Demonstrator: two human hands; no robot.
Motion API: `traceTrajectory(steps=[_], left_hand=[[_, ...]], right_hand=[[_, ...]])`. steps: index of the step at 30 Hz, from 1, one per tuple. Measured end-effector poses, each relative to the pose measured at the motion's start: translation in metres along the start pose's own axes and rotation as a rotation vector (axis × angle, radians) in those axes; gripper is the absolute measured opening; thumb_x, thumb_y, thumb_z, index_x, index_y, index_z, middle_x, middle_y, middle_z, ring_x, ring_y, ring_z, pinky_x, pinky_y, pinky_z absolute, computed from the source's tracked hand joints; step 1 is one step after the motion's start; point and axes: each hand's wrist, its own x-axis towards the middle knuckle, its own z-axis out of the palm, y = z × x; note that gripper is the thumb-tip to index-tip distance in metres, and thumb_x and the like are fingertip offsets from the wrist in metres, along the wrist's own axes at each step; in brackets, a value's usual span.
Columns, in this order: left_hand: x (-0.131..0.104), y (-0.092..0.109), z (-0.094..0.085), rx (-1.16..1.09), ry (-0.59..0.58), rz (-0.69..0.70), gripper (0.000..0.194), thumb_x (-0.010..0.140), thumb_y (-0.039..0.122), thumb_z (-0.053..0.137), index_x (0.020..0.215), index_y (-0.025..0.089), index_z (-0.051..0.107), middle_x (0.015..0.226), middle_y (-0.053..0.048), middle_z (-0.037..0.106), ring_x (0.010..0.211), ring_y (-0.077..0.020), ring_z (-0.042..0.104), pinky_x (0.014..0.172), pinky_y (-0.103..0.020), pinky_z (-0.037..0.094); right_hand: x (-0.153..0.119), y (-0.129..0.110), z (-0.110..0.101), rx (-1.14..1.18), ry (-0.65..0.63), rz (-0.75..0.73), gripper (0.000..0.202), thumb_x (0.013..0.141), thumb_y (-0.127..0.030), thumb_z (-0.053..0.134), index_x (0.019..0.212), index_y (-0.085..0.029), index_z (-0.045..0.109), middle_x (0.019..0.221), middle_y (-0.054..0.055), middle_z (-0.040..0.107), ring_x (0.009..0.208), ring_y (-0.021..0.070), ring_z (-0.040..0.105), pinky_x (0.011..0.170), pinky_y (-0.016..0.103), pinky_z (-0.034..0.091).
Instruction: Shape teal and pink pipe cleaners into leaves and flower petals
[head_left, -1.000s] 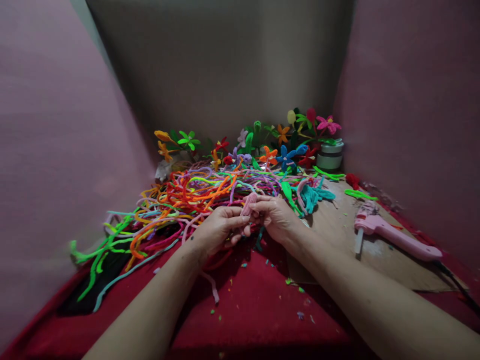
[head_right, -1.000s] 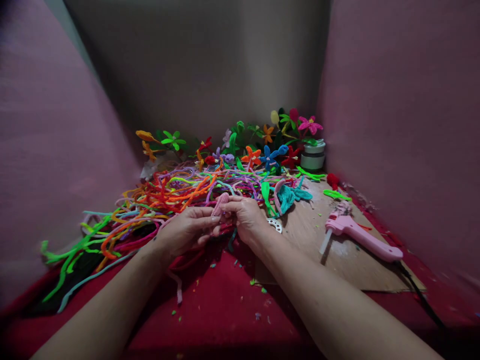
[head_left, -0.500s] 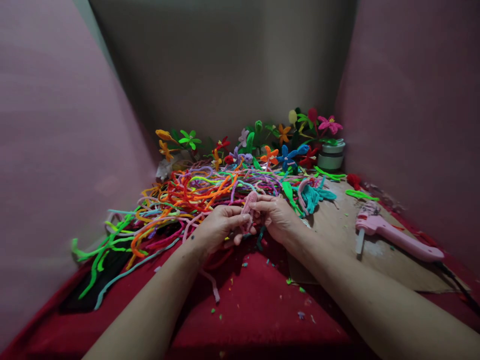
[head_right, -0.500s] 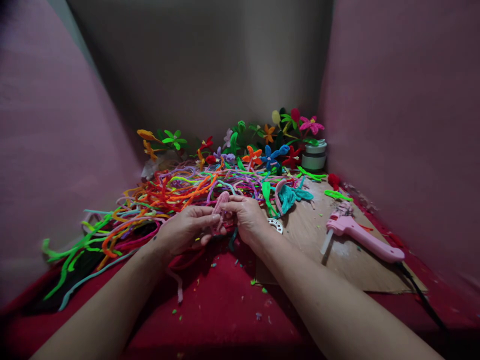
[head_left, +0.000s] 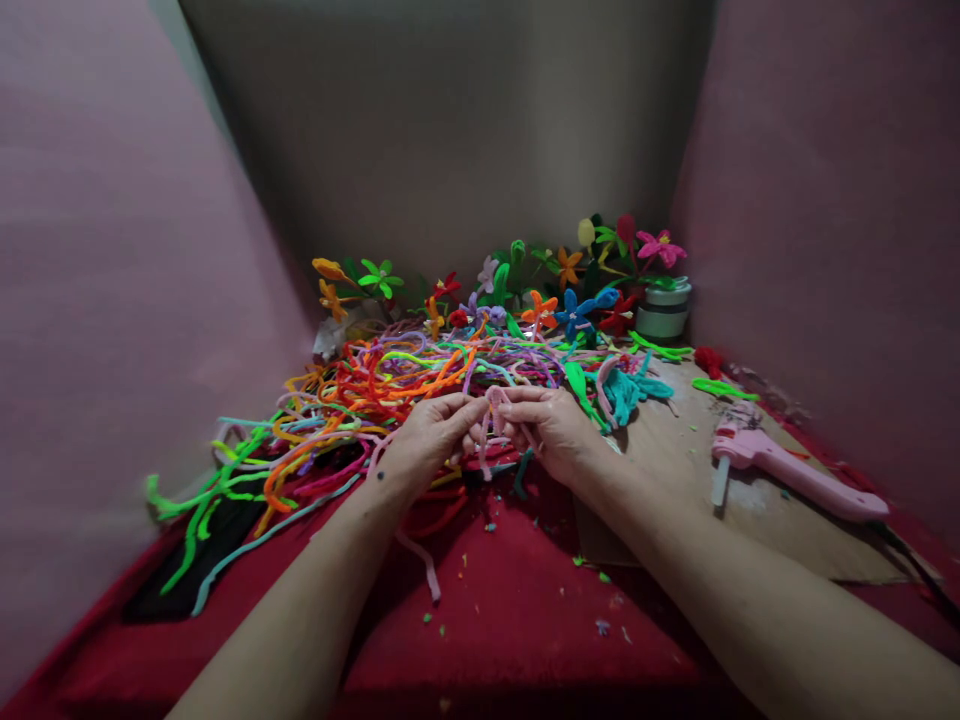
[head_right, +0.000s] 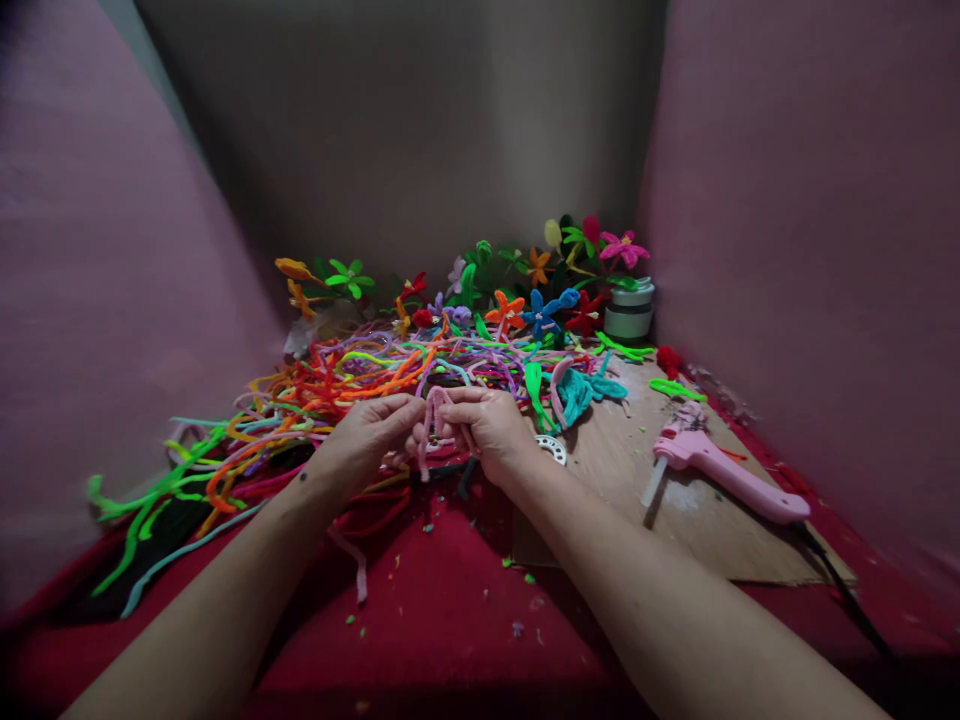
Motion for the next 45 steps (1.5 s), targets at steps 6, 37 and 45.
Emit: traceTrajectory(steps=[6,37,45], left_hand=[[0.002,-0.009,-0.001,-0.133,0.025,0.018,0.023,0.073,0.036,0.064,0.079,0.015,0.057,0.058,0.002,0.056,0.046,-0.0067,0.048,0.045,-0.018,0.037],[-0.006,0.005,-0.008,-0.239,-0.071,-0.006,0.021,0.067,0.018,0.068,0.086,0.017,0.058,0.061,0.004,0.057,0.043,-0.0045,0.049,0.038,-0.014,0.039],[-0.008,0.010,-0.009,-0.089,-0.074,0.125,0.017,0.069,0.018,0.066,0.086,0.015,0.061,0.061,0.002,0.059,0.048,-0.0084,0.055,0.043,-0.017,0.044]], right_hand=[[-0.004,-0.002,0.003,-0.020,-0.073,0.030,0.015,0.060,-0.016,0.067,0.074,-0.011,0.064,0.047,-0.002,0.058,0.036,0.0055,0.044,0.034,0.017,0.027],[-0.008,-0.004,0.004,-0.552,0.040,-0.276,0.010,0.066,-0.025,0.065,0.067,-0.016,0.068,0.053,-0.001,0.058,0.049,0.0091,0.046,0.047,0.022,0.033],[-0.010,-0.015,0.008,-0.520,0.010,-0.215,0.008,0.061,-0.021,0.067,0.062,-0.014,0.065,0.053,-0.001,0.058,0.046,0.0076,0.046,0.044,0.021,0.034]])
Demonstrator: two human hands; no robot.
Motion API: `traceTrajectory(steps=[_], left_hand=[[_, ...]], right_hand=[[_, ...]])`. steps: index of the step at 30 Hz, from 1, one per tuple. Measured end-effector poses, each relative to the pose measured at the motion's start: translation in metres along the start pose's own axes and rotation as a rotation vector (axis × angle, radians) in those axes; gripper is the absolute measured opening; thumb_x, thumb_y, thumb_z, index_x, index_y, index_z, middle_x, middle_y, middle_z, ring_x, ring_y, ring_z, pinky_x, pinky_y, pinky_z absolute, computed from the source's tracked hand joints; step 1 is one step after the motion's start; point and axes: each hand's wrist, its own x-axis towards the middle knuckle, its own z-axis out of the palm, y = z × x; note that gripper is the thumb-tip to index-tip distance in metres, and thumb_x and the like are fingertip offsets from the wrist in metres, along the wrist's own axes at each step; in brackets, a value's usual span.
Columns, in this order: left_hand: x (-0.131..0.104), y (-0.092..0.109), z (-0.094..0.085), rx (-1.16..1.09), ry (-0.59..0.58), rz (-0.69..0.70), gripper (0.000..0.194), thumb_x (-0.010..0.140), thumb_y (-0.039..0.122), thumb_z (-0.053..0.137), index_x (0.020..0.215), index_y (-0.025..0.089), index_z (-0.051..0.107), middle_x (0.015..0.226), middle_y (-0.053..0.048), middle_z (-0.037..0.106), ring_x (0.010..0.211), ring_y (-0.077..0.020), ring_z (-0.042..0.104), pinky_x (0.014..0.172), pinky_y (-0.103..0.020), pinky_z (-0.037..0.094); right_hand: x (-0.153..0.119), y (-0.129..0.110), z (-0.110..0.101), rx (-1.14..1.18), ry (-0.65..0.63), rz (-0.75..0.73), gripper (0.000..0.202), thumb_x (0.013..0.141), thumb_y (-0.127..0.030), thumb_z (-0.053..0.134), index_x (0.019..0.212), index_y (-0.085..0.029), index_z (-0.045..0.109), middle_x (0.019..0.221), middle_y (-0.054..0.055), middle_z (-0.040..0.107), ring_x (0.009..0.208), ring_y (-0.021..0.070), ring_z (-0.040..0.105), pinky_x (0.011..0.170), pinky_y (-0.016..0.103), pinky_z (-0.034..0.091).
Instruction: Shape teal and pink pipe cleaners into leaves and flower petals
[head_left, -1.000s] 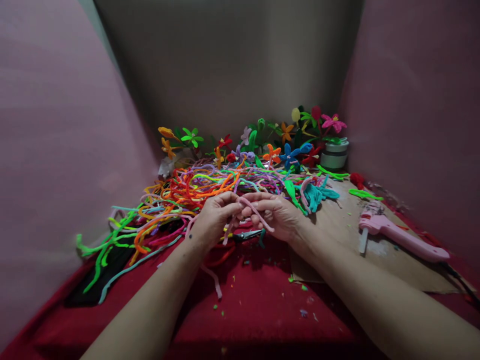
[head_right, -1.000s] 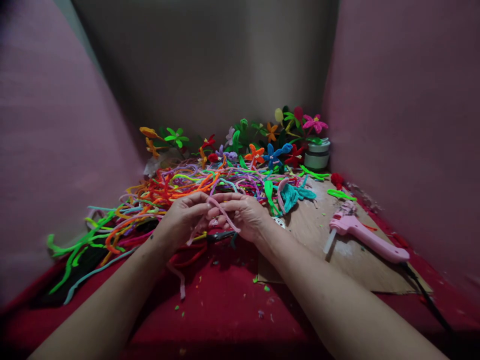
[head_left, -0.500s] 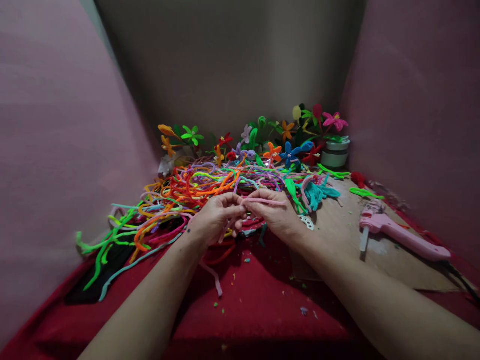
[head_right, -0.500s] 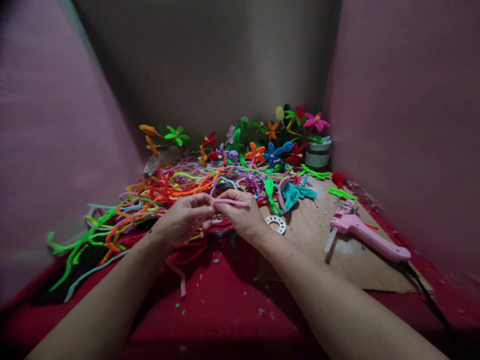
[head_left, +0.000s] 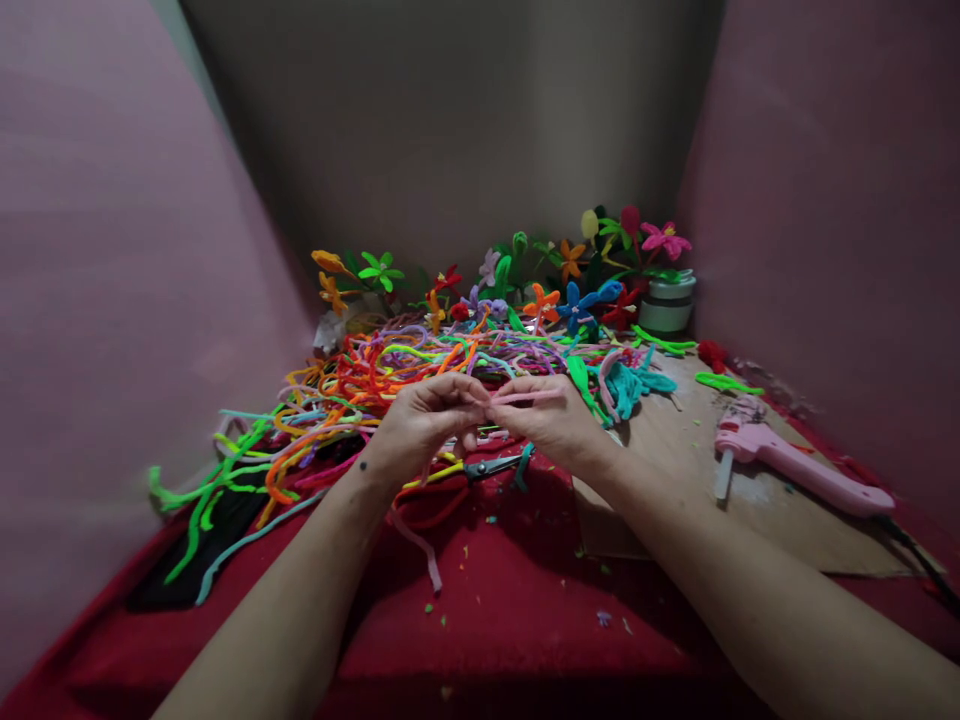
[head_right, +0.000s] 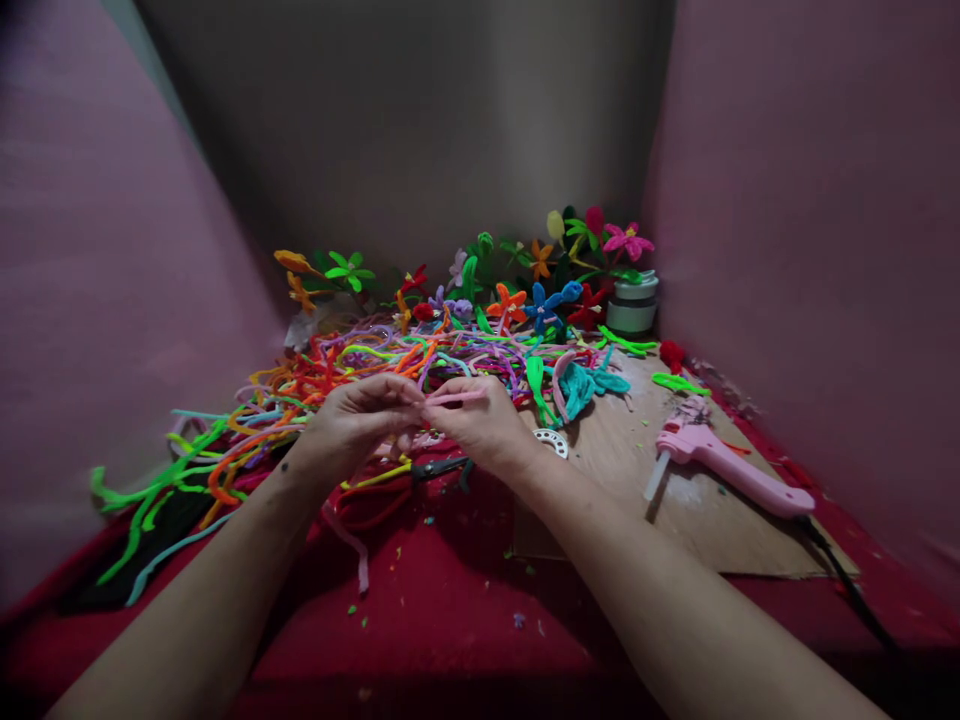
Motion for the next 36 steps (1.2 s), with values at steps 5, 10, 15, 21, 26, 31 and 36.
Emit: traceTrajectory(steps=[5,10,15,21,26,31,36], left_hand=[[0.000,0.000,-0.002,-0.005,-0.102,0.005,0.020,0.069,0.016,0.066,0.088,0.016,0.058,0.064,0.001,0.061,0.048,-0.0093,0.057,0.045,-0.019,0.046],[0.000,0.001,-0.005,0.075,-0.129,-0.032,0.011,0.070,0.018,0.064,0.075,0.015,0.055,0.057,0.001,0.059,0.048,-0.0101,0.056,0.047,-0.020,0.045],[-0.003,0.009,-0.004,0.216,-0.206,-0.055,0.004,0.072,0.018,0.059,0.073,0.015,0.056,0.059,0.002,0.055,0.051,-0.0082,0.051,0.048,-0.018,0.041],[-0.001,0.008,0.000,0.343,-0.106,-0.041,0.016,0.072,0.027,0.061,0.072,0.014,0.051,0.058,0.006,0.048,0.046,-0.0042,0.039,0.043,-0.016,0.032],[0.004,-0.007,0.001,0.723,-0.008,0.253,0.006,0.078,0.021,0.054,0.078,0.015,0.054,0.067,0.002,0.054,0.056,-0.0084,0.049,0.052,-0.020,0.040],[-0.005,-0.011,0.005,1.377,0.172,0.708,0.017,0.086,0.017,0.043,0.079,0.016,0.059,0.081,-0.005,0.059,0.066,-0.0121,0.054,0.057,-0.022,0.040],[-0.013,-0.006,0.008,1.412,0.251,0.952,0.013,0.084,0.015,0.046,0.087,0.015,0.059,0.092,-0.008,0.064,0.080,-0.0152,0.058,0.068,-0.025,0.044]], right_hand=[[0.003,0.003,-0.003,-0.042,-0.057,-0.037,0.010,0.061,-0.024,0.067,0.063,-0.014,0.065,0.054,0.000,0.059,0.048,0.0079,0.047,0.045,0.021,0.036],[0.003,0.000,-0.009,-0.099,-0.219,-0.023,0.011,0.063,-0.023,0.063,0.066,-0.013,0.067,0.059,0.001,0.061,0.051,0.0087,0.049,0.050,0.023,0.038],[0.004,0.000,-0.012,-0.144,-0.291,0.055,0.012,0.066,-0.021,0.057,0.064,-0.012,0.064,0.054,-0.002,0.055,0.050,0.0075,0.045,0.050,0.022,0.036],[0.004,0.003,-0.008,-0.345,-0.218,-0.025,0.011,0.066,-0.018,0.055,0.063,-0.012,0.064,0.053,-0.003,0.051,0.051,0.0072,0.040,0.048,0.021,0.030],[0.006,0.005,-0.007,-0.267,-0.165,0.088,0.008,0.063,-0.016,0.060,0.056,-0.013,0.061,0.047,-0.003,0.050,0.046,0.0066,0.038,0.045,0.022,0.027],[0.005,0.008,-0.009,0.305,-0.280,0.378,0.013,0.057,-0.015,0.065,0.049,-0.012,0.054,0.041,-0.004,0.046,0.038,0.0061,0.038,0.042,0.022,0.031],[0.001,0.005,-0.011,0.595,-0.433,0.532,0.009,0.056,-0.007,0.063,0.056,-0.011,0.055,0.047,-0.003,0.051,0.041,0.0056,0.044,0.045,0.021,0.038]])
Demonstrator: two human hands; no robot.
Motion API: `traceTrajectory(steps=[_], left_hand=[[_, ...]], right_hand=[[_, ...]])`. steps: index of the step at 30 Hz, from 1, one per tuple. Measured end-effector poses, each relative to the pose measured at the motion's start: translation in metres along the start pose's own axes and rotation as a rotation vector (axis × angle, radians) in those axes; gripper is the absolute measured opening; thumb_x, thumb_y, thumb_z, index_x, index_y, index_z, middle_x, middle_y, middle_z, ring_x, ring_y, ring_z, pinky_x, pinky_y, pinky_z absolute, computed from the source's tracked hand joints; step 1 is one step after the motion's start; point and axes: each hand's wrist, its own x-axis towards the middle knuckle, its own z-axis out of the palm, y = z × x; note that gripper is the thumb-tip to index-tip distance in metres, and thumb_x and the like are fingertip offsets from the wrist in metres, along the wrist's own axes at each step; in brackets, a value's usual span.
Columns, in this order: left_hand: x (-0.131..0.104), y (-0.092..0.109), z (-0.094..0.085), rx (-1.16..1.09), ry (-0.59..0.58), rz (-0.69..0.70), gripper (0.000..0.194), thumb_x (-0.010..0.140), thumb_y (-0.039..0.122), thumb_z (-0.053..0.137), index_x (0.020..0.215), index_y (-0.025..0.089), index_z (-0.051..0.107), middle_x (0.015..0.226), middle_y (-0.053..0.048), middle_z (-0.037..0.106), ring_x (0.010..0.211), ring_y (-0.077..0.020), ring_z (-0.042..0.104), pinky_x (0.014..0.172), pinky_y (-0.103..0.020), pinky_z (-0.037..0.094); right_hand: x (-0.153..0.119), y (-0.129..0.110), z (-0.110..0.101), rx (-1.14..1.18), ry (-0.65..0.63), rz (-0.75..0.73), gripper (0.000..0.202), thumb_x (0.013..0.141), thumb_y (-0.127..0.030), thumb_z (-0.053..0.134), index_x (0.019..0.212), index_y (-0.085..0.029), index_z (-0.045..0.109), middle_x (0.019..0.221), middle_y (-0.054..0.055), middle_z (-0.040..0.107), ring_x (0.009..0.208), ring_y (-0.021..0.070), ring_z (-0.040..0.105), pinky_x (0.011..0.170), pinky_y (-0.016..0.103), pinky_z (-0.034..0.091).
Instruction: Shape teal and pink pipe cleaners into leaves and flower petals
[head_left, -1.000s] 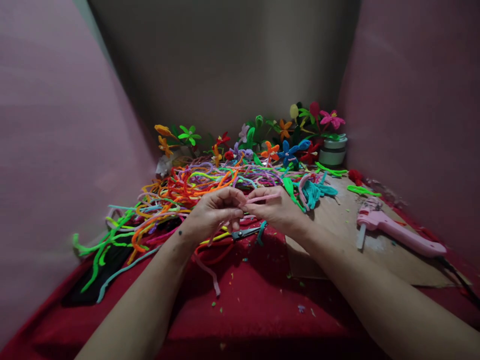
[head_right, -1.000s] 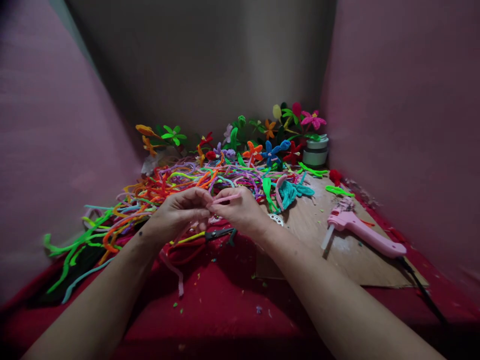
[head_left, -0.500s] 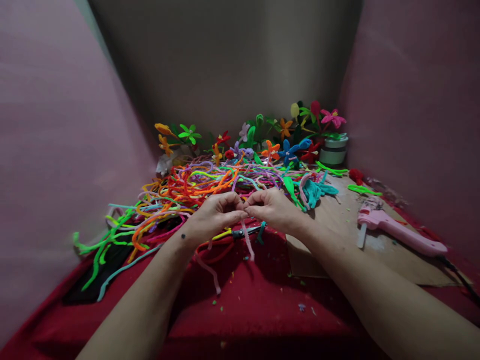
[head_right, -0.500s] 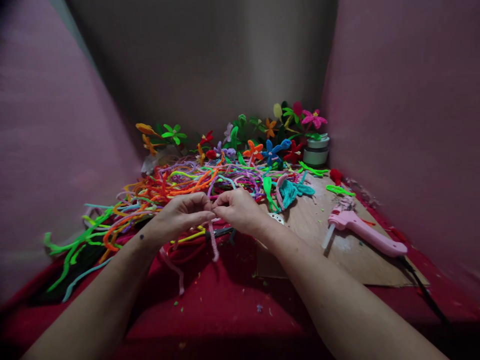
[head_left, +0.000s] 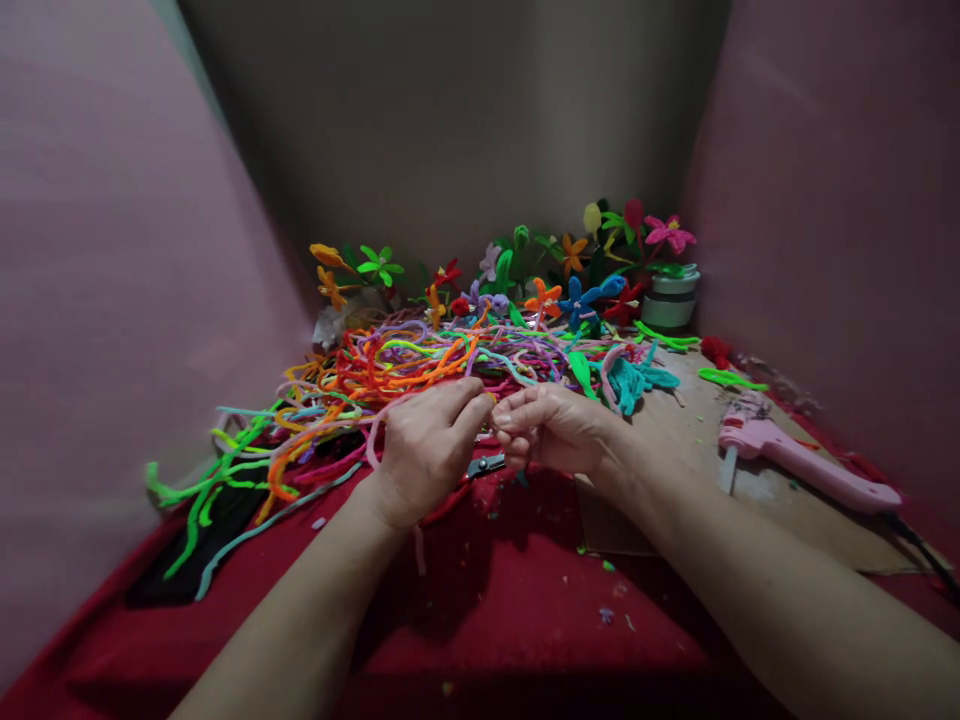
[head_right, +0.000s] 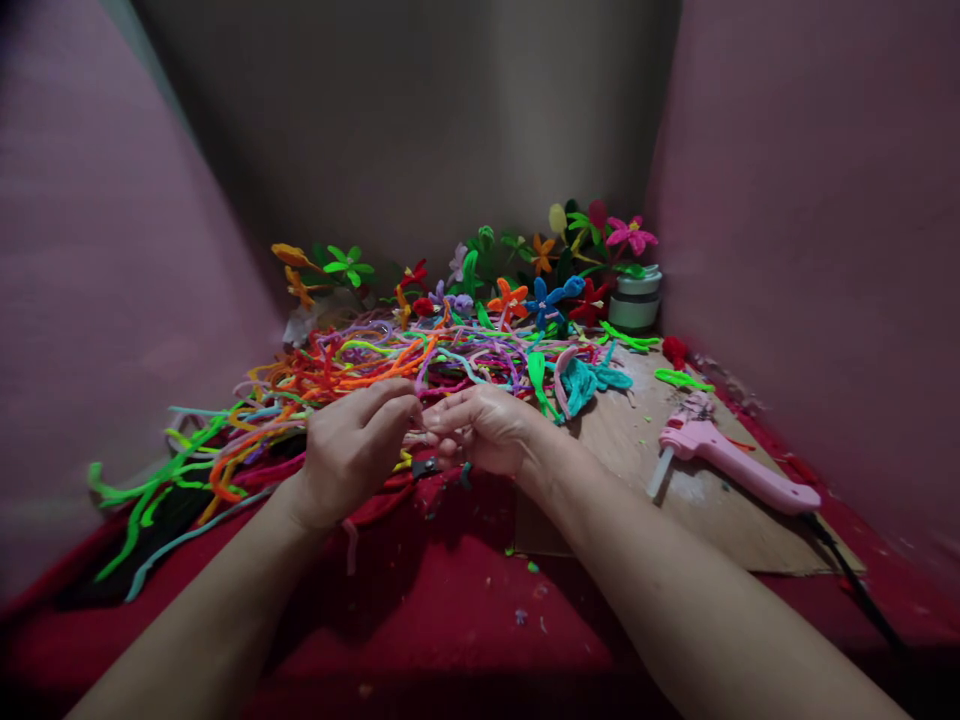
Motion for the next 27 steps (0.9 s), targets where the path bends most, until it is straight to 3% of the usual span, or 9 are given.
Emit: traceTrajectory(steps=[8,12,14,17,19,21,24,26,27], left_hand=[[0.005,-0.012,0.000,-0.190,0.201,-0.081,0.014,0.078,0.007,0.055,0.076,0.019,0.062,0.092,-0.005,0.068,0.092,-0.0161,0.059,0.088,-0.035,0.043],[0.002,-0.025,0.005,-0.307,0.240,-0.238,0.015,0.078,0.011,0.057,0.077,0.022,0.067,0.095,-0.003,0.069,0.091,-0.0163,0.059,0.092,-0.038,0.040],[0.000,-0.034,0.011,-0.463,0.212,-0.390,0.014,0.079,0.015,0.056,0.079,0.022,0.068,0.093,-0.003,0.069,0.093,-0.0171,0.059,0.091,-0.037,0.042],[-0.005,-0.048,0.020,-0.690,0.211,-0.766,0.014,0.076,0.019,0.057,0.086,0.017,0.067,0.094,-0.006,0.067,0.090,-0.0183,0.061,0.080,-0.032,0.049],[-0.006,-0.055,0.023,-0.809,0.233,-1.053,0.021,0.074,0.022,0.058,0.093,0.014,0.064,0.083,-0.005,0.067,0.071,-0.0159,0.063,0.061,-0.026,0.050],[-0.005,-0.057,0.021,-0.877,0.267,-1.227,0.023,0.071,0.024,0.061,0.090,0.012,0.063,0.066,-0.001,0.061,0.051,-0.0100,0.055,0.044,-0.019,0.041],[0.000,-0.044,0.014,-1.015,0.128,-1.194,0.021,0.066,0.025,0.067,0.083,0.012,0.065,0.055,0.003,0.054,0.041,-0.0049,0.043,0.037,-0.016,0.032],[0.005,-0.030,0.012,-1.228,-0.159,-1.097,0.026,0.065,0.027,0.069,0.088,0.013,0.066,0.062,0.000,0.060,0.043,-0.0056,0.046,0.039,-0.017,0.034],[0.007,-0.022,0.013,-1.306,-0.227,-1.055,0.027,0.068,0.029,0.068,0.090,0.013,0.066,0.062,0.000,0.060,0.042,-0.0051,0.044,0.039,-0.017,0.033]], right_hand=[[-0.003,-0.002,0.006,-0.013,-0.013,-0.054,0.010,0.058,-0.007,0.067,0.060,-0.010,0.058,0.047,-0.003,0.054,0.039,0.0053,0.048,0.042,0.018,0.041],[-0.004,-0.003,0.006,-0.026,-0.005,-0.039,0.010,0.059,-0.007,0.066,0.060,-0.010,0.057,0.048,-0.002,0.055,0.038,0.0053,0.048,0.042,0.018,0.042],[-0.003,-0.002,0.005,-0.024,0.001,-0.033,0.009,0.060,-0.007,0.066,0.062,-0.010,0.058,0.049,-0.002,0.056,0.038,0.0054,0.049,0.042,0.019,0.043],[0.000,0.001,0.004,0.002,0.036,-0.132,0.009,0.061,-0.007,0.067,0.066,-0.010,0.060,0.052,-0.001,0.057,0.041,0.0057,0.050,0.043,0.019,0.043],[0.003,0.002,0.004,0.035,0.106,-0.249,0.011,0.061,-0.009,0.069,0.068,-0.011,0.060,0.053,-0.001,0.058,0.042,0.0060,0.051,0.044,0.020,0.044],[0.007,0.003,0.004,0.057,0.203,-0.351,0.013,0.061,-0.012,0.070,0.068,-0.011,0.060,0.055,-0.001,0.059,0.044,0.0064,0.051,0.044,0.019,0.044],[0.011,0.005,0.003,0.025,0.309,-0.460,0.016,0.059,-0.017,0.073,0.068,-0.011,0.061,0.055,-0.001,0.059,0.045,0.0068,0.051,0.043,0.019,0.042],[0.013,0.008,0.003,-0.025,0.327,-0.494,0.018,0.058,-0.020,0.074,0.069,-0.011,0.062,0.055,-0.001,0.059,0.044,0.0066,0.051,0.044,0.021,0.042],[0.013,0.010,0.003,-0.048,0.325,-0.493,0.019,0.058,-0.021,0.075,0.069,-0.011,0.063,0.056,-0.001,0.059,0.044,0.0066,0.051,0.044,0.021,0.043]])
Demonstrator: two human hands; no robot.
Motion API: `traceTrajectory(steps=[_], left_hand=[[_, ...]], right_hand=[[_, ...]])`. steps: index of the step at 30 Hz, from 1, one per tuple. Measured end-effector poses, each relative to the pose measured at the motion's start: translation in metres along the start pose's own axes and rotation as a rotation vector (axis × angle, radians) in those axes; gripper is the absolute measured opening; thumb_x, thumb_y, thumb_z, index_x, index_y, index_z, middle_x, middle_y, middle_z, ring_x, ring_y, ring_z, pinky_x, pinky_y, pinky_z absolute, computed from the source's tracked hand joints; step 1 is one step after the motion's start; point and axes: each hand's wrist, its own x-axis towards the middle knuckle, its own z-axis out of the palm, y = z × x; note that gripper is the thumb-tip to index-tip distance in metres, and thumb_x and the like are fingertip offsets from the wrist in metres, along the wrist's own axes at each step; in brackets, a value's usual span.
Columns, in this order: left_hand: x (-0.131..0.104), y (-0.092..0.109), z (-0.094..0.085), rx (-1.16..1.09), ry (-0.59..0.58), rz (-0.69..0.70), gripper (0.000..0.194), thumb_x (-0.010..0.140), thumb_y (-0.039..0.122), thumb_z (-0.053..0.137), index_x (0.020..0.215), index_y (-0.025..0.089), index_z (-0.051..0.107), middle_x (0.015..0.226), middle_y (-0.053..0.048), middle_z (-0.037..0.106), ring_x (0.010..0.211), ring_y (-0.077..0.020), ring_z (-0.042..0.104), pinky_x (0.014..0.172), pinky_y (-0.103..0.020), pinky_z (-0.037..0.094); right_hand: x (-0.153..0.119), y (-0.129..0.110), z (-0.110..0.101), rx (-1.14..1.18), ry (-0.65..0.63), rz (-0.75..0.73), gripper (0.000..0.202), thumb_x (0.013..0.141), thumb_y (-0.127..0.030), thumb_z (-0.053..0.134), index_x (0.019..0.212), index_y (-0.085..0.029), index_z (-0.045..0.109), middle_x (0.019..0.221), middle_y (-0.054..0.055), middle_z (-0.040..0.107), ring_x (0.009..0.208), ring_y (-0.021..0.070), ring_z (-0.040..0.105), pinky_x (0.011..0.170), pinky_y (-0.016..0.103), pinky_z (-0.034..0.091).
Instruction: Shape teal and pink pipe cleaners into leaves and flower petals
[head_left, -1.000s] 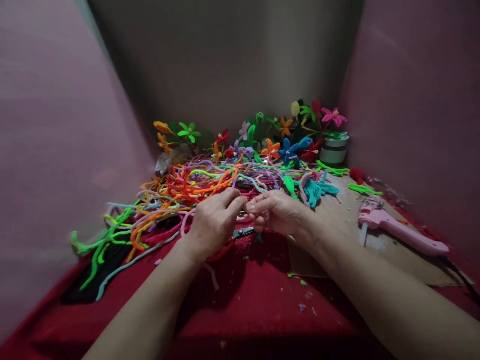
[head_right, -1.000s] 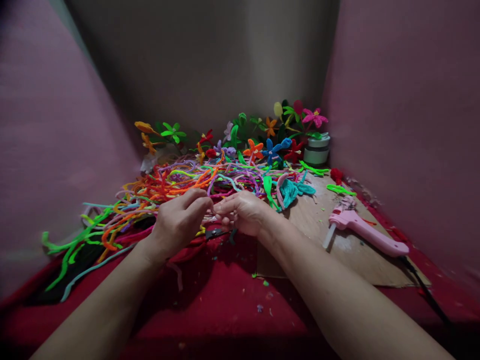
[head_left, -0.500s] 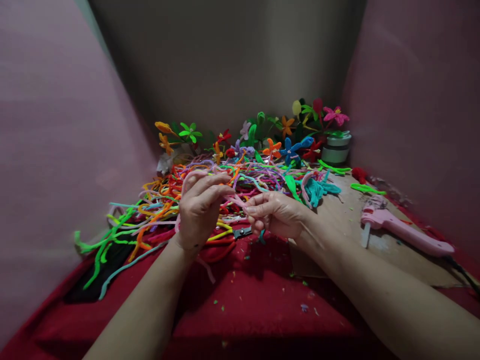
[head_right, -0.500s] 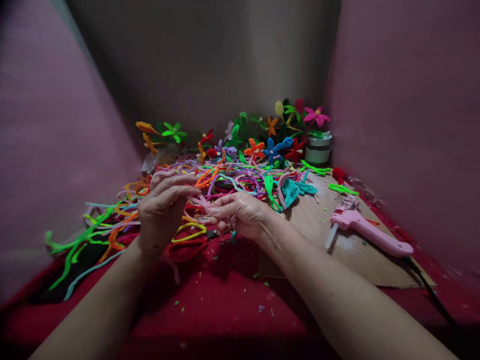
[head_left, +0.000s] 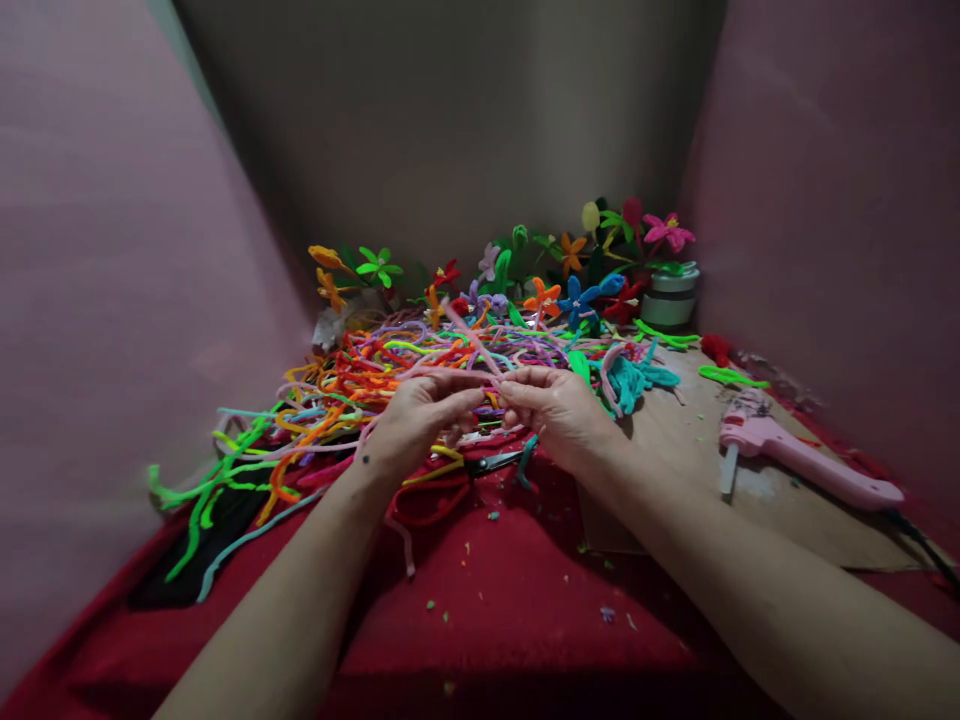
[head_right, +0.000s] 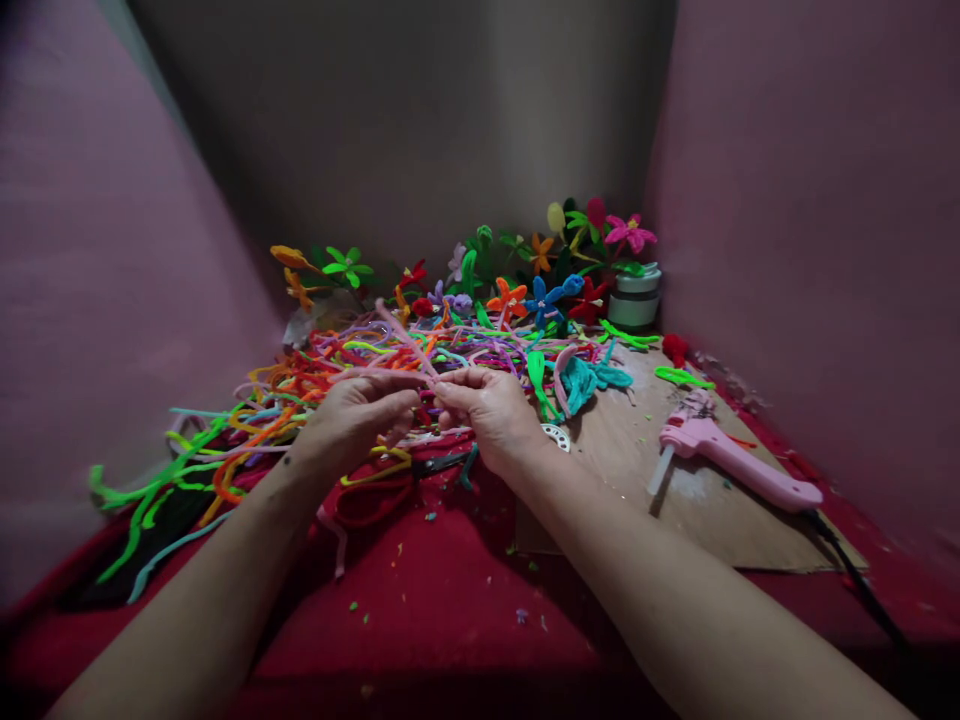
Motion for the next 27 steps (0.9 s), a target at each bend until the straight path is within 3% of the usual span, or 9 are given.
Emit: traceTrajectory(steps=[1,4,10,20,27], left_hand=[[-0.002,0.000,0.007,-0.027,-0.039,0.010,0.025,0.071,0.030,0.065,0.089,0.013,0.066,0.057,0.001,0.058,0.040,-0.0047,0.043,0.039,-0.017,0.031],[-0.003,-0.004,0.019,-0.164,0.015,0.030,0.020,0.071,0.031,0.066,0.080,0.013,0.066,0.048,0.003,0.051,0.039,-0.0051,0.042,0.039,-0.017,0.031],[-0.003,-0.007,0.014,-0.270,0.058,-0.060,0.018,0.069,0.028,0.069,0.068,0.011,0.062,0.047,0.002,0.051,0.040,-0.0046,0.044,0.039,-0.017,0.030],[-0.005,-0.002,0.010,-0.143,0.053,-0.077,0.020,0.067,0.030,0.070,0.065,0.011,0.062,0.044,0.004,0.047,0.038,-0.0042,0.041,0.038,-0.017,0.027],[-0.004,-0.003,0.009,-0.155,0.049,-0.025,0.017,0.066,0.027,0.070,0.069,0.012,0.063,0.053,0.002,0.053,0.041,-0.0048,0.042,0.039,-0.018,0.029]], right_hand=[[-0.001,0.002,0.000,-0.016,-0.009,0.010,0.020,0.057,-0.021,0.076,0.069,-0.011,0.063,0.057,-0.001,0.060,0.044,0.0068,0.051,0.045,0.022,0.043],[-0.003,0.005,0.000,-0.018,-0.018,0.082,0.025,0.053,-0.021,0.078,0.068,-0.012,0.060,0.059,-0.001,0.060,0.045,0.0079,0.054,0.047,0.023,0.044],[-0.004,0.003,-0.002,-0.016,-0.095,0.251,0.019,0.061,-0.023,0.072,0.070,-0.010,0.061,0.062,0.004,0.064,0.052,0.0122,0.061,0.053,0.025,0.049],[-0.006,0.002,-0.001,-0.130,-0.135,0.260,0.010,0.061,-0.021,0.069,0.061,-0.011,0.065,0.055,0.004,0.063,0.056,0.0160,0.063,0.061,0.031,0.051],[-0.006,0.004,0.002,-0.144,-0.139,0.216,0.012,0.061,-0.022,0.068,0.058,-0.012,0.061,0.051,0.000,0.058,0.051,0.0117,0.058,0.055,0.026,0.047]])
